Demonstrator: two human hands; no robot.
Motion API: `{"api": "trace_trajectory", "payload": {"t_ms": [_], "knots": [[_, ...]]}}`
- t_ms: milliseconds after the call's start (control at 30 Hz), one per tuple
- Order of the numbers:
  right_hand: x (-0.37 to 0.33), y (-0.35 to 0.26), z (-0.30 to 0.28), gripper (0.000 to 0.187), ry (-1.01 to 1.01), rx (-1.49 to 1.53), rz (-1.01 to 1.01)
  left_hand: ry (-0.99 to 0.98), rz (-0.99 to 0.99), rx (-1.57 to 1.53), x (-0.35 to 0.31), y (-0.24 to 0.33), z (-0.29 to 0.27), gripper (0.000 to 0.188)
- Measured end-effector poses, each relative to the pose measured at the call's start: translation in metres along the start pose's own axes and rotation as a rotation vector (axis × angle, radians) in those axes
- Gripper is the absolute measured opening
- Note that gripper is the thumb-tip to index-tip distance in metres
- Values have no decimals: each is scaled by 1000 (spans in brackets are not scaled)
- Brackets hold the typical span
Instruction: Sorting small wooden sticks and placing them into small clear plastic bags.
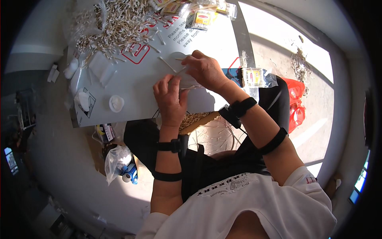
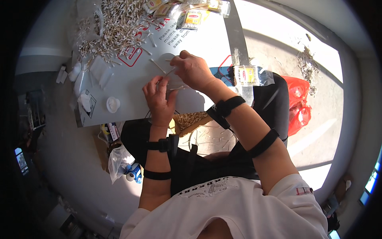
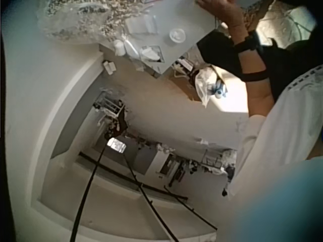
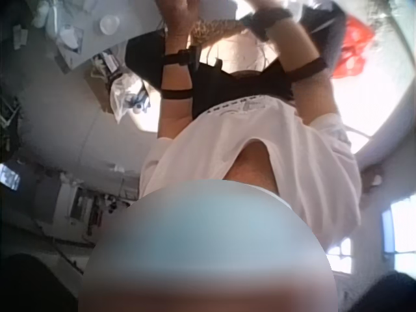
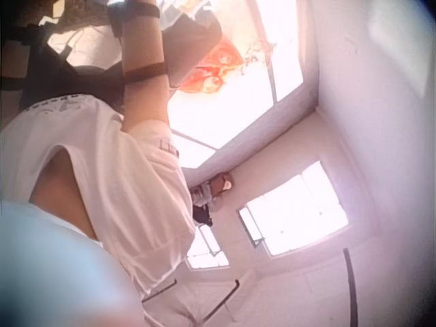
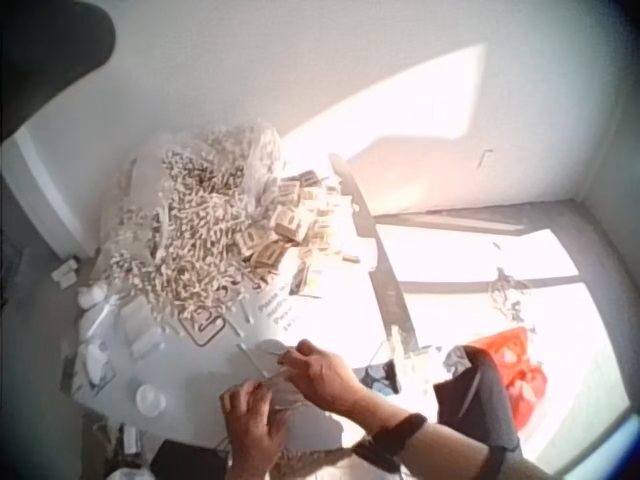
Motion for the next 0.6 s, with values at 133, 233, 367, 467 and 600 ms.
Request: {"api": "trace_trajectory", "payload": {"t_ms": [133,233,367,467,600], "knots": [[8,12,-8,17,126,23,128,-60,27,83,-5,-3,8,35],[13,21,-2,16,59,-212,138,-8,-11,25,-5,-6,5,35],[9,21,-13,15,51,-275,78,13,-24,-5,-3,-6,2,38],[-18,5,-33,16,-117,69,217,31,-65,-5,-6,-11,-9,39],[-64,-14,-19,24,-298,164,183,129,-217,-241,-9,-28,-18,41]]}}
Point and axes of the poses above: each hand's wrist, its own x-axis towards the middle knuckle, its own z-axis out of the palm, y = z × x, the point moved 10 cm from there along x, towards the middle knuckle, and after that the axes turned 2 degrees about z, right-handed, at the moved point
